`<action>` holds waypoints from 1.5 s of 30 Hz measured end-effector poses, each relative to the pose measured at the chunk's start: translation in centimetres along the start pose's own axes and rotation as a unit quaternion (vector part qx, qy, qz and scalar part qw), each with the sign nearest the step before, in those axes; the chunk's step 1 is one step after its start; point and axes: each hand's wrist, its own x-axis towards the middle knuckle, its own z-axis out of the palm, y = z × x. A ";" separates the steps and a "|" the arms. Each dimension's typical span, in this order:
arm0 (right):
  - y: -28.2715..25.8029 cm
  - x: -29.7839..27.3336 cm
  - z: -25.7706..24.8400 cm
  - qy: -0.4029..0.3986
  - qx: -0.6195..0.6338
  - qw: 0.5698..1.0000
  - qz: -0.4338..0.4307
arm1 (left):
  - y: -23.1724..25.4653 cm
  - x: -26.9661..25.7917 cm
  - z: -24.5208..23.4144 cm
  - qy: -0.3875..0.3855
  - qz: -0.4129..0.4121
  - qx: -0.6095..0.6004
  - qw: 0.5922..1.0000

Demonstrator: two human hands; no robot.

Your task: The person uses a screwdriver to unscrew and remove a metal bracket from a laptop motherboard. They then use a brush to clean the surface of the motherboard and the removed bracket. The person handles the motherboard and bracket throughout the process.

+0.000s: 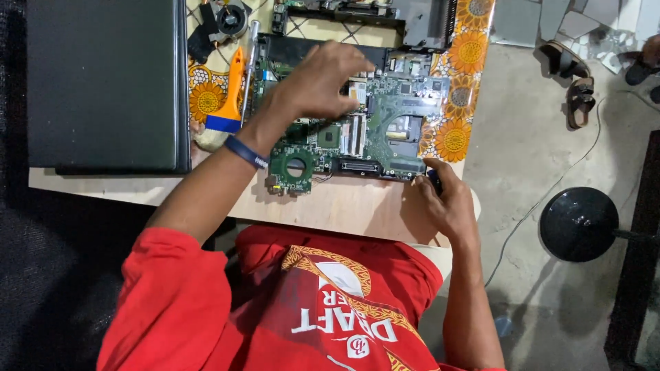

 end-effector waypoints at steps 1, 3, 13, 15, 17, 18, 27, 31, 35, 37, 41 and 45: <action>0.1 0.0 0.2 -0.001 0.000 1.000 0.001 | -0.4 -0.2 0.8 0.000 0.000 -0.001 1.000; 0.3 -0.1 0.5 0.012 -0.034 0.999 -0.016 | -1.1 -0.5 2.6 -0.004 0.002 0.047 0.999; 0.5 -0.2 1.0 0.021 -0.073 0.997 -0.003 | -2.8 -0.9 5.9 0.090 0.093 0.117 0.985; 0.4 -0.3 1.0 0.029 -0.073 0.997 -0.008 | -2.6 -1.2 6.3 0.171 0.100 0.085 0.976; 0.4 -0.3 1.2 0.037 -0.078 0.996 -0.013 | -2.3 -1.6 7.1 0.218 0.100 0.157 0.958; 0.5 -0.4 1.3 0.044 -0.083 0.995 -0.016 | -2.2 -1.9 7.6 0.261 0.098 0.227 0.933; 3.3 -0.2 4.1 0.121 -0.140 0.983 -0.021 | -1.0 -2.9 12.9 0.365 0.129 0.181 0.904; 3.3 -0.2 4.3 0.127 -0.141 0.982 -0.020 | -0.7 -3.0 13.1 0.380 0.117 0.169 0.902; 2.4 0.0 3.6 0.108 -0.134 0.985 -0.004 | -0.2 -3.8 11.0 0.433 0.085 0.056 0.896; 0.9 -0.3 3.0 0.088 -0.129 0.988 0.016 | 1.9 -6.3 8.8 0.443 0.045 -0.056 0.894; -2.3 -0.6 1.0 0.082 -0.057 0.992 0.075 | 6.8 -12.1 5.9 0.422 -0.034 -0.426 0.799; -3.5 -0.5 -0.1 0.102 -0.046 0.990 0.082 | 10.4 -15.8 6.2 0.437 -0.088 -0.520 0.729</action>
